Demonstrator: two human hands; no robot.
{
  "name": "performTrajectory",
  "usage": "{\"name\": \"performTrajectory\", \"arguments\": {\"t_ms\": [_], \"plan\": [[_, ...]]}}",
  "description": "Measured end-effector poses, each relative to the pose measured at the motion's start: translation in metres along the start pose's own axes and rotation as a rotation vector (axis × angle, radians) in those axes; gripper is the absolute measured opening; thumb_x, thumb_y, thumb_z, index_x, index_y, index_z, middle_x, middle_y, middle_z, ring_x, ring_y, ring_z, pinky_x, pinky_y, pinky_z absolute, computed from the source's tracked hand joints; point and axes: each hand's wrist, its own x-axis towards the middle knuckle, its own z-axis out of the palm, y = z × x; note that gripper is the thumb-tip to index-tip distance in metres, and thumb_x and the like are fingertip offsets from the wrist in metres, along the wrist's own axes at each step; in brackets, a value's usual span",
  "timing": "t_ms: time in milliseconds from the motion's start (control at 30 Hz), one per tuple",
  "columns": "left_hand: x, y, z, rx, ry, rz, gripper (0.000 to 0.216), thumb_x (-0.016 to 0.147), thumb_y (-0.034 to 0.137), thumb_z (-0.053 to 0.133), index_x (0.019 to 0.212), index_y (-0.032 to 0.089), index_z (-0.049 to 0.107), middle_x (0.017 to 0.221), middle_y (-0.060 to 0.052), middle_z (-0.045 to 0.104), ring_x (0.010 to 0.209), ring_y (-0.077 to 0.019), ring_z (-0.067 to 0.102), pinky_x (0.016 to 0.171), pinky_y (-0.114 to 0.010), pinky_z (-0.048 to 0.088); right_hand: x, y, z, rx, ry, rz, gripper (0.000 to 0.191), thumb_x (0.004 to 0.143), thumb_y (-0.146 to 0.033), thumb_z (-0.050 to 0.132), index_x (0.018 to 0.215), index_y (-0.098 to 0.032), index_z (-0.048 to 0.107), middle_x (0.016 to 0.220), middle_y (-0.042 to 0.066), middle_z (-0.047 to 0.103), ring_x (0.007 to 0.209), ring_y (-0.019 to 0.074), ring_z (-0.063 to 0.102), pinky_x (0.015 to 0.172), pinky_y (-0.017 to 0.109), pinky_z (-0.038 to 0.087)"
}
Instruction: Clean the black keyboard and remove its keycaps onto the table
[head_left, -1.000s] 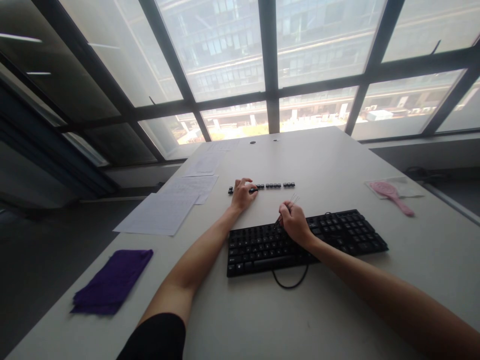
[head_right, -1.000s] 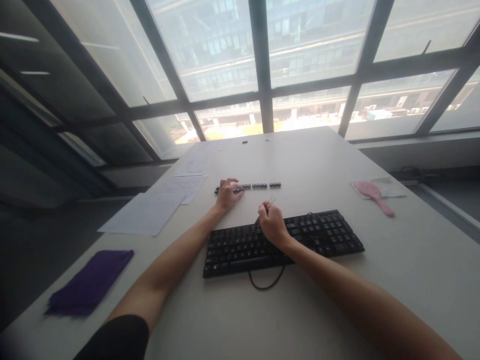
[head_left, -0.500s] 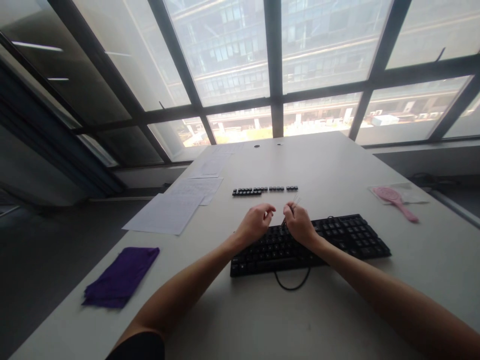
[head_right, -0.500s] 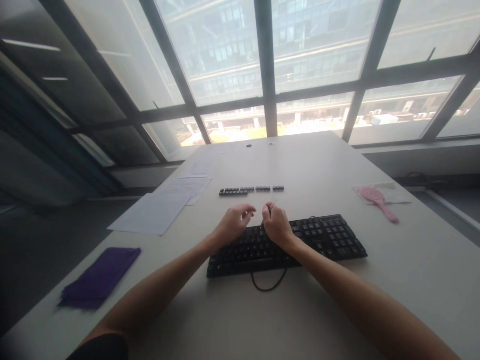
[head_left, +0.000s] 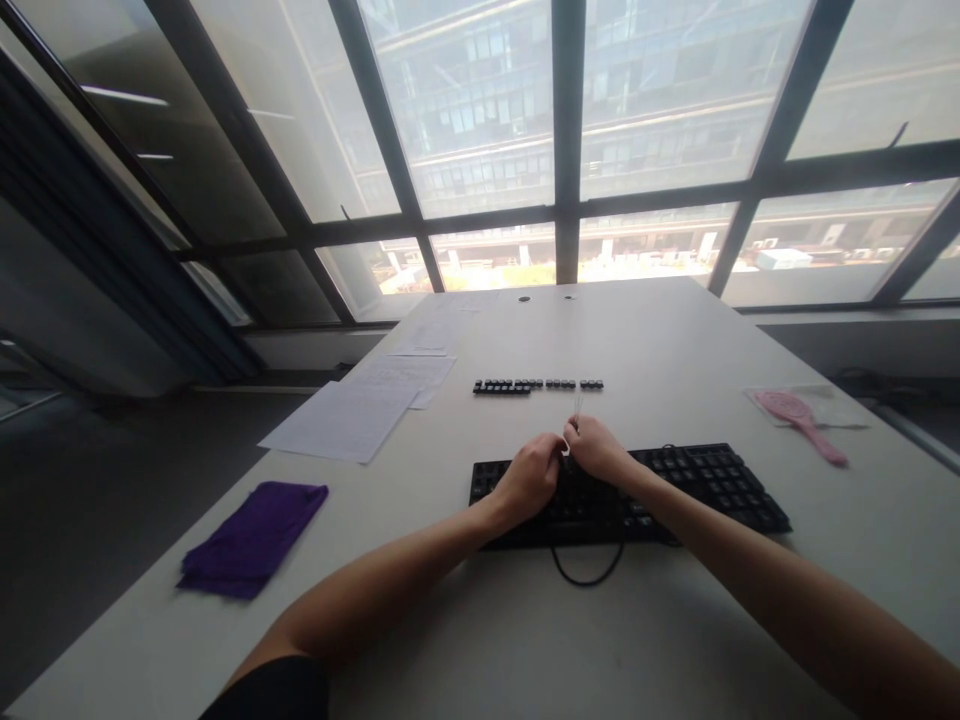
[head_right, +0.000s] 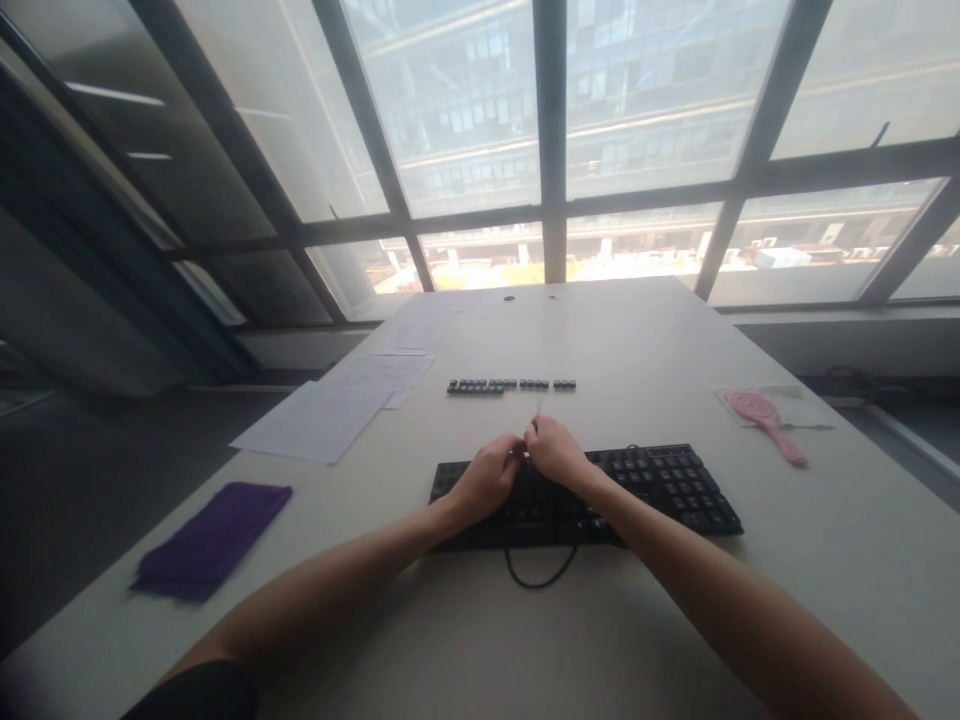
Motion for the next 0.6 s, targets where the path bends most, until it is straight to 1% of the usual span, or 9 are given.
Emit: {"name": "performTrajectory", "arguments": {"t_ms": [133, 200, 233, 300, 367, 433, 500, 600], "plan": [[0.000, 0.001, 0.000, -0.008, 0.005, -0.009, 0.024, 0.089, 0.008, 0.042, 0.096, 0.020, 0.061, 0.094, -0.007, 0.068, 0.087, -0.0200, 0.062, 0.082, -0.032, 0.049, 0.002, -0.002, 0.000, -0.026, -0.052, 0.029, 0.024, 0.086, -0.017, 0.047, 0.064, -0.019, 0.055, 0.063, 0.005, 0.061, 0.060, 0.0154, 0.052, 0.058, 0.026, 0.030], [0.000, 0.002, -0.001, 0.002, 0.002, -0.014, 0.022, 0.089, 0.009, 0.042, 0.093, 0.020, 0.060, 0.092, -0.007, 0.067, 0.084, -0.0198, 0.061, 0.078, -0.032, 0.048, -0.006, -0.005, 0.000, -0.057, -0.008, -0.001, 0.024, 0.089, -0.019, 0.045, 0.067, -0.019, 0.056, 0.064, 0.006, 0.062, 0.061, 0.0164, 0.054, 0.058, 0.026, 0.030], [-0.001, 0.002, 0.000, 0.009, -0.001, -0.017, 0.021, 0.088, 0.009, 0.043, 0.092, 0.020, 0.060, 0.090, -0.007, 0.067, 0.082, -0.0197, 0.060, 0.077, -0.032, 0.048, -0.012, -0.006, 0.000, -0.068, 0.034, -0.024, 0.025, 0.091, -0.020, 0.044, 0.070, -0.019, 0.057, 0.066, 0.007, 0.063, 0.063, 0.0171, 0.056, 0.059, 0.026, 0.031], [-0.001, 0.002, 0.000, 0.028, -0.013, -0.019, 0.018, 0.088, 0.009, 0.045, 0.088, 0.020, 0.059, 0.086, -0.006, 0.065, 0.080, -0.0195, 0.059, 0.075, -0.032, 0.048, -0.026, -0.007, 0.001, -0.072, 0.094, -0.095, 0.026, 0.095, -0.026, 0.041, 0.079, -0.019, 0.059, 0.069, 0.007, 0.065, 0.066, 0.0191, 0.060, 0.062, 0.027, 0.033], [-0.002, 0.003, 0.000, 0.049, -0.020, -0.014, 0.015, 0.088, 0.011, 0.047, 0.084, 0.021, 0.058, 0.084, -0.006, 0.064, 0.079, -0.0193, 0.058, 0.075, -0.032, 0.048, -0.038, -0.006, 0.001, -0.078, 0.107, -0.165, 0.024, 0.097, -0.029, 0.040, 0.088, -0.019, 0.060, 0.072, 0.007, 0.066, 0.068, 0.0209, 0.062, 0.064, 0.027, 0.035], [-0.002, 0.003, 0.000, 0.066, -0.023, -0.007, 0.014, 0.087, 0.012, 0.049, 0.081, 0.021, 0.058, 0.083, -0.005, 0.063, 0.078, -0.0192, 0.057, 0.074, -0.031, 0.047, -0.045, -0.004, 0.001, -0.075, 0.108, -0.200, 0.023, 0.097, -0.031, 0.039, 0.092, -0.020, 0.059, 0.072, 0.006, 0.066, 0.068, 0.0220, 0.063, 0.065, 0.028, 0.036], [-0.003, 0.004, -0.001, 0.066, -0.023, -0.002, 0.015, 0.086, 0.011, 0.050, 0.081, 0.021, 0.059, 0.083, -0.005, 0.063, 0.079, -0.0191, 0.058, 0.074, -0.031, 0.048, -0.046, -0.002, 0.001, -0.042, 0.116, -0.207, 0.023, 0.097, -0.031, 0.038, 0.089, -0.020, 0.057, 0.072, 0.006, 0.065, 0.069, 0.0221, 0.063, 0.066, 0.028, 0.037], [-0.004, 0.007, -0.003, 0.034, -0.027, 0.017, 0.016, 0.085, 0.009, 0.052, 0.086, 0.021, 0.064, 0.088, -0.005, 0.065, 0.083, -0.0189, 0.060, 0.078, -0.031, 0.049, -0.043, 0.000, 0.000, 0.042, 0.165, -0.181, 0.026, 0.097, -0.032, 0.036, 0.079, -0.022, 0.053, 0.068, 0.004, 0.061, 0.066, 0.0205, 0.060, 0.066, 0.028, 0.038]]}}
